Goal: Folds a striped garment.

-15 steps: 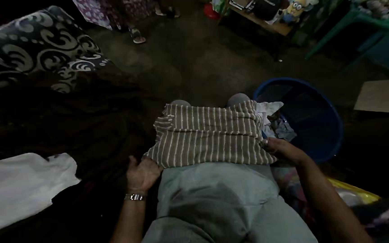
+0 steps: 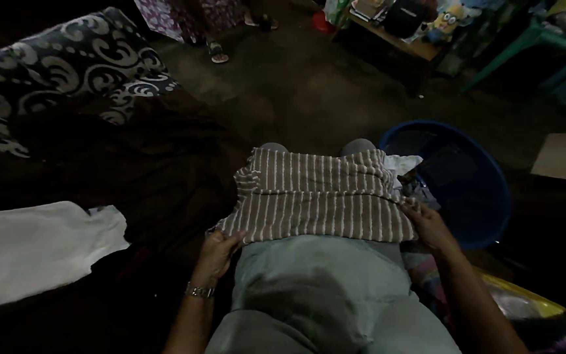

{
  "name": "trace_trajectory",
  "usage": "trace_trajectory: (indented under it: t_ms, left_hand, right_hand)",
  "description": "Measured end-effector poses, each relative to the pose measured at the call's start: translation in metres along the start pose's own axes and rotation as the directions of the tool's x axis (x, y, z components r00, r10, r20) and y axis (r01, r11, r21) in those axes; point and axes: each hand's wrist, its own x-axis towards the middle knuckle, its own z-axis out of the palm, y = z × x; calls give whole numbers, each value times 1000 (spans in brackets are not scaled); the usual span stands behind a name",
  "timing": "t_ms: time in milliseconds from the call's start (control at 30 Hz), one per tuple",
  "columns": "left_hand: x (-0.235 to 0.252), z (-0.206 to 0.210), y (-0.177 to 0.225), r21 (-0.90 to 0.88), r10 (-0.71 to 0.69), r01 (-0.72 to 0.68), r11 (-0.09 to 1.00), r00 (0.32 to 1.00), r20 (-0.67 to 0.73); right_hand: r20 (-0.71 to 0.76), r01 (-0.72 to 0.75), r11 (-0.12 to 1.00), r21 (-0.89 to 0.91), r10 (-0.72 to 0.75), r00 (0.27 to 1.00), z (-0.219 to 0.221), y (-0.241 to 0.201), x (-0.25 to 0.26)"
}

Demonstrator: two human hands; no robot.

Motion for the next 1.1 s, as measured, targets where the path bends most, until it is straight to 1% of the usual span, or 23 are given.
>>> trace_trajectory:
  t_ms: [100,133,200,267,300,333,400,433,500,533,567,600,633,700,767,833,900,967,1000,1067,1100]
  left_hand:
    - [-3,-3,1,-38,-7,8,999,1000,14]
    - [-1,-5,-1,-37,-19,20,999,1000,21]
    - [5,-7,-6,-22,-80,81,996,997,15]
    - [7,-7,-7,56,-206,206,977,979,-2]
    - [9,-10,-7,109,-258,256,961,966,6]
    - [11,-15,-8,164,-292,284,945,956,27]
    - [14,-32,-6,297,-315,281,913,946,73]
    - [15,-38,-2,384,-288,252,888,957,40]
    - [20,-44,10,575,-133,175,799,984,-115]
    - [25,-44,15,653,-15,115,749,988,-156]
    - [33,-43,20,735,117,40,677,980,-161]
    - [44,-41,24,794,232,-42,606,964,-127]
    - [55,-36,28,829,305,-125,545,951,-57]
    - [79,-20,34,840,358,-288,460,926,122]
    - [102,-3,33,811,362,-421,406,889,280]
    - [121,6,30,799,296,-457,390,884,361]
    - [132,11,32,812,224,-437,388,899,377]
    - [139,13,37,838,153,-389,383,921,358]
    - [140,11,41,856,125,-372,359,928,351]
    - [141,5,51,901,63,-341,269,939,337]
    - [143,-1,53,913,53,-337,229,941,334]
  right_hand:
    - [-67,56,998,22,-55,996,-4,-6,-11]
    - [-69,53,999,-11,-54,996,-6,-6,-13]
    - [-37,30,987,-156,-36,999,-7,1,-9]
    - [32,66,953,-295,-59,998,-9,17,-1]
    - [49,112,931,-348,-102,994,-8,22,1]
    - [35,168,897,-408,-169,985,-7,25,1]
    - [-14,251,783,-568,-314,949,-4,17,-3]
    - [-24,297,727,-619,-396,918,-1,7,-7]
    - [-1,419,623,-661,-558,830,7,-9,-11]
    - [26,483,576,-659,-625,780,14,-14,-12]
    - [61,536,541,-649,-665,745,21,-19,-12]
    - [106,575,514,-637,-680,725,30,-24,-12]
    - [156,605,498,-622,-678,718,37,-28,-12]
    - [255,647,467,-602,-656,711,49,-32,-8]
    - [347,684,425,-593,-631,694,57,-33,0]
    - [419,689,417,-592,-572,706,64,-31,5]
    - [430,693,395,-603,-570,700,68,-25,9]
    - [415,688,402,-604,-578,702,67,-22,10]
    - [407,687,410,-600,-582,704,67,-21,10]
    - [402,691,421,-587,-590,701,66,-19,12]
    - [402,692,423,-585,-590,700,66,-18,13]
